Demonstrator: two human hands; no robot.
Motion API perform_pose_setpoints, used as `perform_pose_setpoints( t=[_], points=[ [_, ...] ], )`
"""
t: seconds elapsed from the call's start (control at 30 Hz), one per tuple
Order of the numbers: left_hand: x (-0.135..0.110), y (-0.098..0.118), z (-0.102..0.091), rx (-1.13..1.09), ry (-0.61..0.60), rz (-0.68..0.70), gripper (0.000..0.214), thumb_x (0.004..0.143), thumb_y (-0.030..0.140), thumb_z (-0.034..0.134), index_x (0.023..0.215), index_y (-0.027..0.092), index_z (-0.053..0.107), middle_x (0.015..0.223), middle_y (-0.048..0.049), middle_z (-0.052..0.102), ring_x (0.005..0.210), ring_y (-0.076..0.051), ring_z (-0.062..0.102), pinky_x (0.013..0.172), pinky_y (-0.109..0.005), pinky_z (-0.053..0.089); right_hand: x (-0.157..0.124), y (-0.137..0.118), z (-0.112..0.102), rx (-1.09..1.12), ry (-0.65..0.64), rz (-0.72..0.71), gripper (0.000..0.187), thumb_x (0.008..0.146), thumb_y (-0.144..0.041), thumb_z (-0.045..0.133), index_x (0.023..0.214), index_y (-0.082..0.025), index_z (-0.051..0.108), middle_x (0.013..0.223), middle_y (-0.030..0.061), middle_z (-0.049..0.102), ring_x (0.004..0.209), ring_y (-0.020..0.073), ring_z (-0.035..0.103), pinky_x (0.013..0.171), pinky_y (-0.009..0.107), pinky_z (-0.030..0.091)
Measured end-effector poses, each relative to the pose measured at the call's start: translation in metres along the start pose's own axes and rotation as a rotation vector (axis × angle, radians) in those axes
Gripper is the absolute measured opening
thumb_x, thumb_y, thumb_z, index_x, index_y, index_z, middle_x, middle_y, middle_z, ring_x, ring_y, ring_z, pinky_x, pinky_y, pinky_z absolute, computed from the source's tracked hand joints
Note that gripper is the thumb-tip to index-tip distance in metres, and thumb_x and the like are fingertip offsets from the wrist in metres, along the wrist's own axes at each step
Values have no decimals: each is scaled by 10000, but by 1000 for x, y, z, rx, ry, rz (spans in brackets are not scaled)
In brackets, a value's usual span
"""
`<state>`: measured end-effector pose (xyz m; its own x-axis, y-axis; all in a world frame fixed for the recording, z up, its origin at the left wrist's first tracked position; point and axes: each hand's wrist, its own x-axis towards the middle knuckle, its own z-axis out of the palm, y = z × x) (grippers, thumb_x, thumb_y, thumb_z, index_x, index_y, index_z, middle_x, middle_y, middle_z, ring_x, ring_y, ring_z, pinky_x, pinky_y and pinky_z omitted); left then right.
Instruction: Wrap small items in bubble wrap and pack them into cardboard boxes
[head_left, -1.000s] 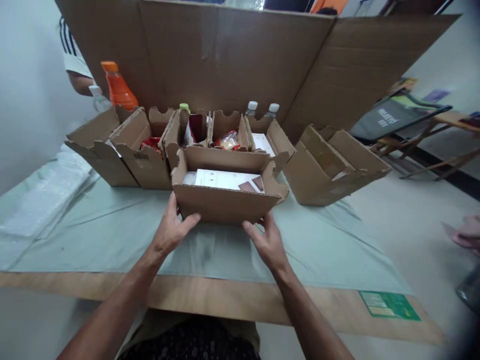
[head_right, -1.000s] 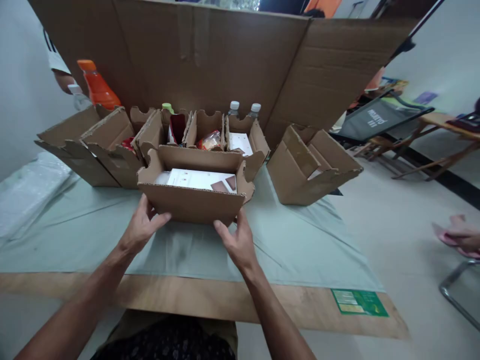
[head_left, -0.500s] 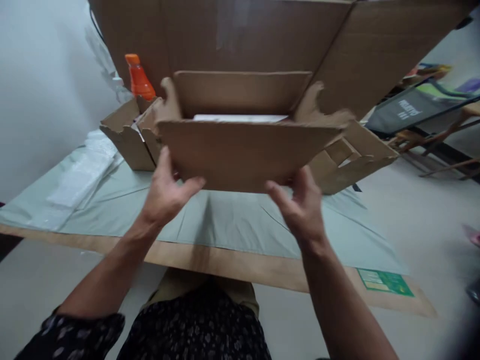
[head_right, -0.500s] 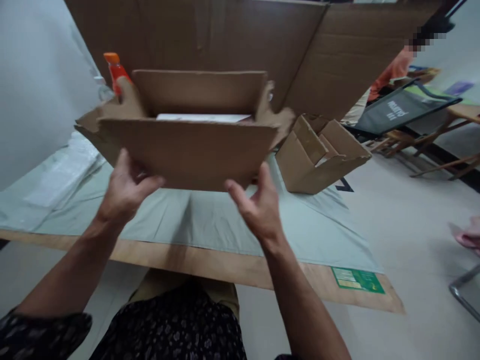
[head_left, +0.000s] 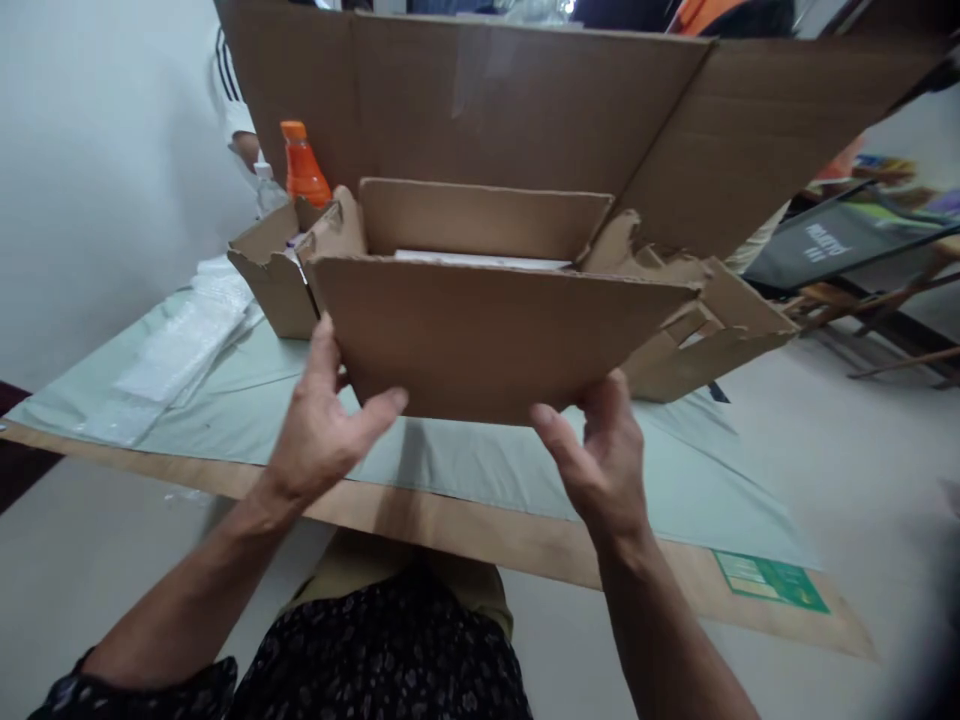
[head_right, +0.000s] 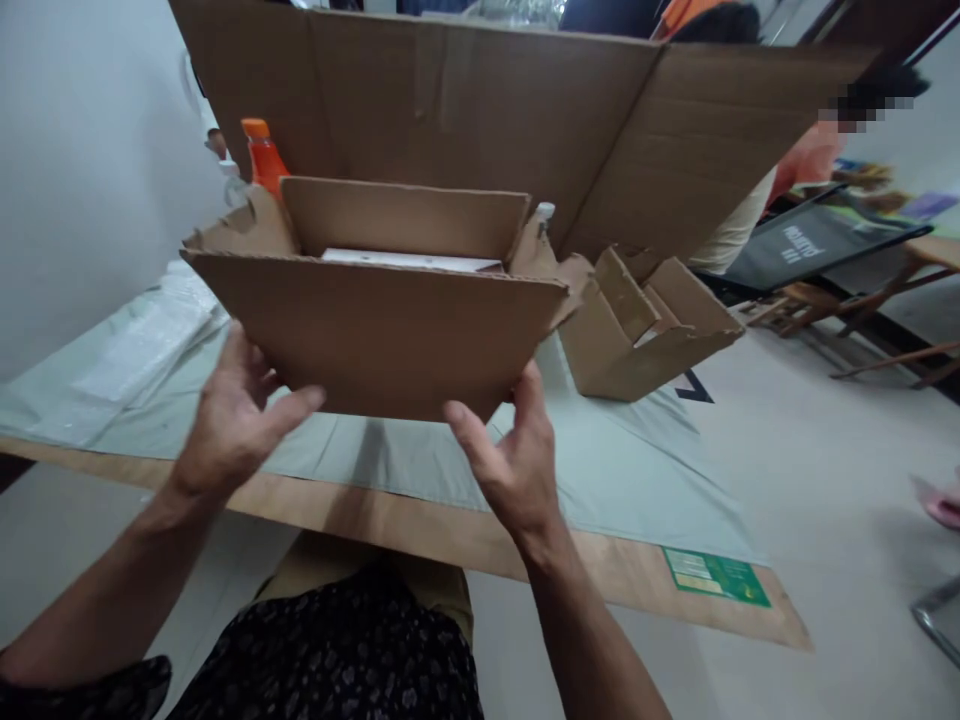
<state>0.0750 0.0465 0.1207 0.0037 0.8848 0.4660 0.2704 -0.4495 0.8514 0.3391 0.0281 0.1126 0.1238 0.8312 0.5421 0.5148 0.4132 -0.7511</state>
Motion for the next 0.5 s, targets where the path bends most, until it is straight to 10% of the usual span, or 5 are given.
perform_pose_setpoints(
  t=[0.27,0.5],
  points=[
    [-82,-29,91,75,-151,7,914,854,253,687,1635,236,213,1612,-188,419,1480,-395,428,1202,-652,385,-62,95,-44,71,131,111,594,923,-630,589,1376,-247,552,1194,101,645,1117,296,607,949,436,498],
    [-152,-23,126,38,-331,-40,1037,853,130,607,1673,307,-4,1761,-126,63,1600,-421,164,1245,-690,285,-81,154,-62,76,249,201,601,967,-641,501,1412,-241,554,1344,108,624,1305,308,546,1136,473,404]
  ],
)
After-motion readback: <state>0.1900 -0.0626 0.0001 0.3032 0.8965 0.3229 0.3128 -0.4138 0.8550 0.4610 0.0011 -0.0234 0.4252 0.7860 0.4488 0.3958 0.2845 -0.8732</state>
